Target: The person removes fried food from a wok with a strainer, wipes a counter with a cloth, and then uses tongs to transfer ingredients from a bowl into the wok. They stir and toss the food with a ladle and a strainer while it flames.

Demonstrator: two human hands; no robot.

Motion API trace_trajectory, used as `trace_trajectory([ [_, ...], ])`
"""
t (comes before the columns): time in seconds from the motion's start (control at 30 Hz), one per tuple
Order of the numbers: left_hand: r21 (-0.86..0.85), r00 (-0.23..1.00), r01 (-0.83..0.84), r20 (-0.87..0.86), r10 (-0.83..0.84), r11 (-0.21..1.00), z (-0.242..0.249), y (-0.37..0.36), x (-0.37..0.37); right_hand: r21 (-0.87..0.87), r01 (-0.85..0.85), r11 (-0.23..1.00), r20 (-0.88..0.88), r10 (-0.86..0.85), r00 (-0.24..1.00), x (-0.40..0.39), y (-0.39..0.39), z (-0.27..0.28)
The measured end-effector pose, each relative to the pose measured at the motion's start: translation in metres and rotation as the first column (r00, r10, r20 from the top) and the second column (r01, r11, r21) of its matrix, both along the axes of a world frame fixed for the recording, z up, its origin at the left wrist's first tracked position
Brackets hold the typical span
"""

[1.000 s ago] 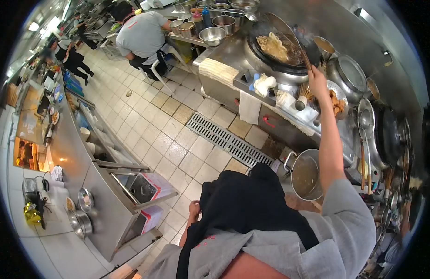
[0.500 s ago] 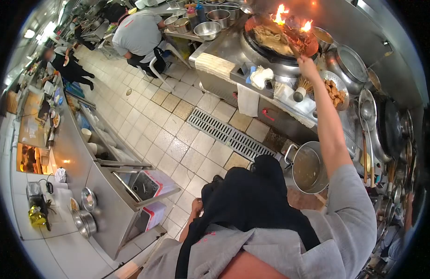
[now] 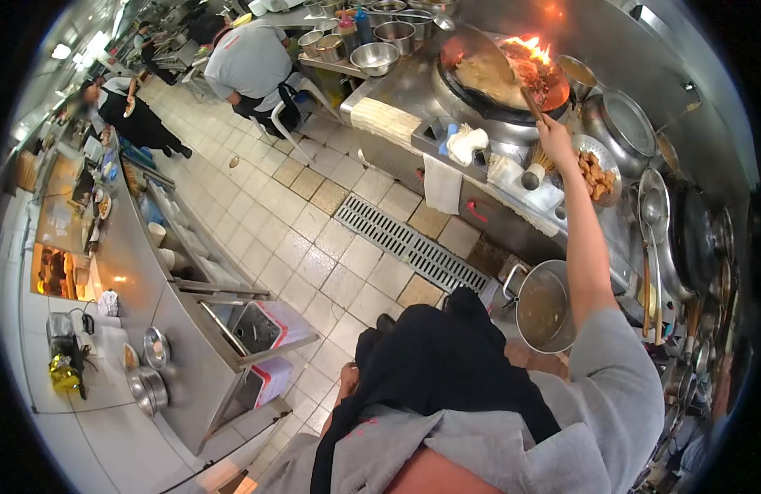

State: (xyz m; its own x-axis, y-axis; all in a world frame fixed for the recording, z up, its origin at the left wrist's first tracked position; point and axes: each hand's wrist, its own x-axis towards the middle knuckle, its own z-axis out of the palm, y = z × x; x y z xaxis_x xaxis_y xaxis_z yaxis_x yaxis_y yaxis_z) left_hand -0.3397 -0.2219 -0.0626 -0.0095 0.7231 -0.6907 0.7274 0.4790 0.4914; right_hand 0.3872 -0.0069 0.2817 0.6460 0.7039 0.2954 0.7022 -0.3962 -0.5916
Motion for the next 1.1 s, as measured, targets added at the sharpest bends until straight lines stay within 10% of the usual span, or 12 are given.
trace_trajectory([
  [0.23,-0.015,0.993,0.031,-0.111,-0.032,0.999,0.042,0.005,0.022,0.0,0.018,1.0,0.013,-0.018,1.0,-0.031,-0.001,0.035],
  [0.33,0.063,0.993,0.11,-0.058,-0.106,0.992,-0.02,0.0,-0.007,-0.044,-0.071,0.996,-0.025,0.07,0.997,0.004,0.023,-0.009],
  [0.67,0.031,0.997,-0.057,-0.043,0.059,0.998,0.07,0.019,0.04,-0.004,0.115,0.993,-0.099,-0.114,0.989,0.038,0.023,0.008],
  [0.77,0.076,0.999,-0.038,-0.031,0.04,0.996,0.017,-0.002,0.014,0.002,0.194,0.981,-0.006,-0.194,0.981,0.034,0.032,0.014],
  [0.83,0.14,0.996,0.079,-0.058,-0.071,0.987,-0.088,-0.035,-0.033,-0.073,0.161,0.984,-0.199,-0.173,0.965,0.073,0.059,-0.031],
  [1.0,0.082,0.995,0.077,-0.075,-0.071,0.994,-0.054,-0.031,-0.032,0.072,0.09,0.993,-0.524,-0.039,0.851,0.041,0.052,0.053],
  [1.07,0.071,0.995,0.069,-0.081,-0.064,0.995,-0.041,-0.027,-0.029,0.207,0.137,0.969,-0.071,-0.125,0.99,0.056,0.075,0.015],
  [1.1,0.069,0.995,0.064,-0.08,-0.058,0.996,-0.037,-0.024,-0.027,0.1,0.248,0.963,-0.15,-0.232,0.961,0.057,0.088,0.0],
])
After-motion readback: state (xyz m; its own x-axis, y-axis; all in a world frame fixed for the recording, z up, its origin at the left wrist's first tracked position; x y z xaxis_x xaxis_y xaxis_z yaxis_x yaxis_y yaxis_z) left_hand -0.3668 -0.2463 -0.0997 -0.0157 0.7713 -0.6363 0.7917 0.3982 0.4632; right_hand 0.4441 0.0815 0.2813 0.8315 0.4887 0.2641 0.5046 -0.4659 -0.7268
